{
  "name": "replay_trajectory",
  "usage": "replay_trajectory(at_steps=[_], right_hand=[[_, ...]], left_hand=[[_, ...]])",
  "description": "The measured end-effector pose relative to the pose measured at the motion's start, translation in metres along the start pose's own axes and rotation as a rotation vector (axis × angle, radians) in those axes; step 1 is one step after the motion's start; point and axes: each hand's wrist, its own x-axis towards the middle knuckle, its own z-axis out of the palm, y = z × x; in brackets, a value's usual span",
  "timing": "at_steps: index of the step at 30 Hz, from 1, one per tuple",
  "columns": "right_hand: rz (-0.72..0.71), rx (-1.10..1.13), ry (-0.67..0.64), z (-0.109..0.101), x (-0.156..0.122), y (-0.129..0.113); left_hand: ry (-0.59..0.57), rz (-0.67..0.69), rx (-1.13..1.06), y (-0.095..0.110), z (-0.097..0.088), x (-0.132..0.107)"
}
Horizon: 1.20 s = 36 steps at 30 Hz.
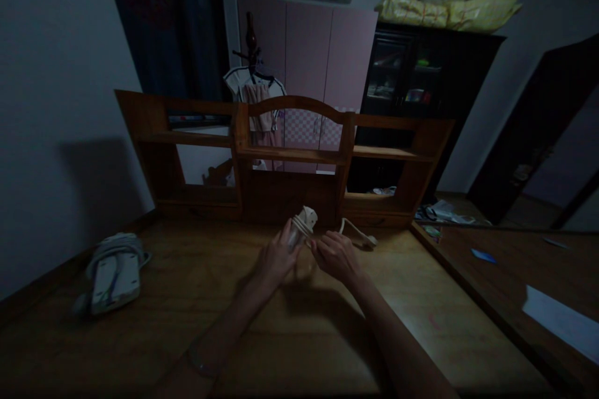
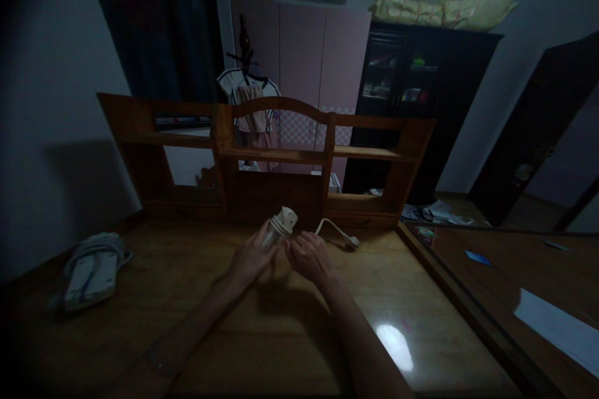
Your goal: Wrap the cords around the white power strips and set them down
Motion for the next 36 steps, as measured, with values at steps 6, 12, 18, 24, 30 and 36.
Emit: replay_trajectory(at_steps=[6, 12, 18, 24, 30, 36], right_hand=[[-0.034, 0.099, -0.045, -0.009, -0.001, -0.012], [0.243, 0.405, -0.148, -0.029, 0.0, 0.003], [0.598, 0.914, -0.408, -0.027, 0.004, 0.033], [0.706, 1.139, -0.591, -0.02, 0.005, 0.029], [0.638, 1.366, -0.697, -0.022, 0.007, 0.018], [0.517, 1.292, -0.583, -0.022, 0.006, 0.024]], left_hand=[[-0.331, 0.393, 0.057, 0.01, -0.01, -0.014], [-0.523, 0.564, -0.181, 0.024, -0.026, -0.021], [-0.657, 0.607, -0.178, 0.04, -0.03, -0.029], [-0.714, 0.6, -0.228, 0.05, -0.031, -0.033], [-0.735, 0.617, -0.229, 0.047, -0.03, -0.036], [-0.805, 0.426, -0.492, 0.035, -0.027, -0.028]])
